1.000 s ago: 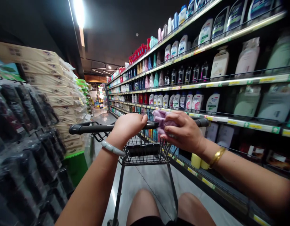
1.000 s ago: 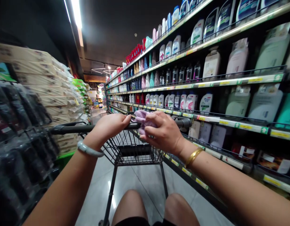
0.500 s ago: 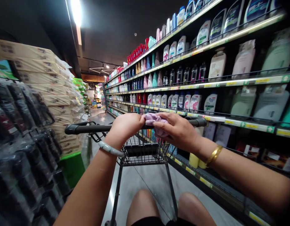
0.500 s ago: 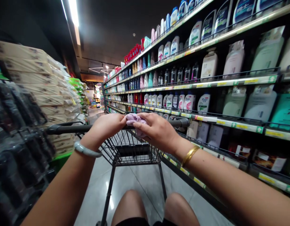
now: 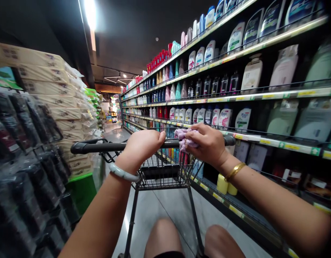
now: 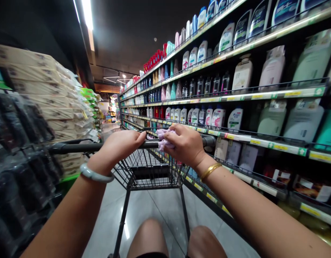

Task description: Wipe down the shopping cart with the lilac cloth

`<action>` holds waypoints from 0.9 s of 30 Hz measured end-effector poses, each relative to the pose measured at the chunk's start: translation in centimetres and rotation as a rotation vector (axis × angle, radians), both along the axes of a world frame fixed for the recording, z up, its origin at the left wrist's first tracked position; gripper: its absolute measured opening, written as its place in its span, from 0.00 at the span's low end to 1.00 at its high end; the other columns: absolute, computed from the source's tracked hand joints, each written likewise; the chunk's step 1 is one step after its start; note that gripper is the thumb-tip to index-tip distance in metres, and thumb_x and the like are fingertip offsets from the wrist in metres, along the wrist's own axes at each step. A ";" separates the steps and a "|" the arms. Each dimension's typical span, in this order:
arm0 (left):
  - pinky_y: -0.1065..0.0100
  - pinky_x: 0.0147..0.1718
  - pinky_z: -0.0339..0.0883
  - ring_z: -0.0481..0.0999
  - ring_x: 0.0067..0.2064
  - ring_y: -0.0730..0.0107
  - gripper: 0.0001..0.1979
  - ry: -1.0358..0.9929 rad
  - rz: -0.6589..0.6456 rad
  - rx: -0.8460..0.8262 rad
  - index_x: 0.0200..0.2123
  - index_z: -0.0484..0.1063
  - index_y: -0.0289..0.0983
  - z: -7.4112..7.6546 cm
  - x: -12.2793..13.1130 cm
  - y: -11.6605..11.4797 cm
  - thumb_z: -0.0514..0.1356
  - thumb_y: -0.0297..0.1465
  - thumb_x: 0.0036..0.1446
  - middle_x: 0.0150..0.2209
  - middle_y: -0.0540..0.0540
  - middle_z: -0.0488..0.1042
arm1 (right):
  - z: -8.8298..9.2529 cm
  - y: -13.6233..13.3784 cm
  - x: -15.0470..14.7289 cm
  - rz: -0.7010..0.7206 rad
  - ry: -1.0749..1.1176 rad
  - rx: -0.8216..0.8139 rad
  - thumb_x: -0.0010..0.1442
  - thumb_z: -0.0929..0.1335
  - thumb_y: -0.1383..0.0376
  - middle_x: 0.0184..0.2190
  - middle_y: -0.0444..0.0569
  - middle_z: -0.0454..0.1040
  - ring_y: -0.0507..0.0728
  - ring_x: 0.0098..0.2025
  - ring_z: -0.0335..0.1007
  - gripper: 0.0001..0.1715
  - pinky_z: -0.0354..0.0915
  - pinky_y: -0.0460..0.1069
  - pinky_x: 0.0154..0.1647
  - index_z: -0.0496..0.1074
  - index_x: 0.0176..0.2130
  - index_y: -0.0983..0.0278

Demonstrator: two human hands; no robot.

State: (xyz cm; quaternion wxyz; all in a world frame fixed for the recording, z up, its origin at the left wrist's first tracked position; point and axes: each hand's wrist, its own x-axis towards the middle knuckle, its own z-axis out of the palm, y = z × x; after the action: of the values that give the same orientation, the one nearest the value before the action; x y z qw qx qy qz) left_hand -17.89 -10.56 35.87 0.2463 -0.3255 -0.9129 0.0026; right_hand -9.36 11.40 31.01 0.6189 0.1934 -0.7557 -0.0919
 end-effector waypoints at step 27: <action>0.53 0.40 0.69 0.81 0.44 0.47 0.27 0.214 0.157 -0.019 0.38 0.79 0.36 -1.2 2.2 -3.9 0.42 0.39 0.74 0.38 0.36 0.81 | 3.2 3.5 -5.4 -0.099 -0.530 -0.414 0.59 0.70 0.61 0.37 0.50 0.80 0.56 0.36 0.71 0.09 0.59 0.49 0.35 0.80 0.36 0.62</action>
State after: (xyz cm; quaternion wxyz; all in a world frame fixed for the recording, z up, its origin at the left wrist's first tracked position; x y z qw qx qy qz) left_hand -15.67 -14.41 34.68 0.3385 -0.2534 -0.9039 0.0653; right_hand -14.76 14.94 34.19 0.4219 0.0440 -0.9014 0.0869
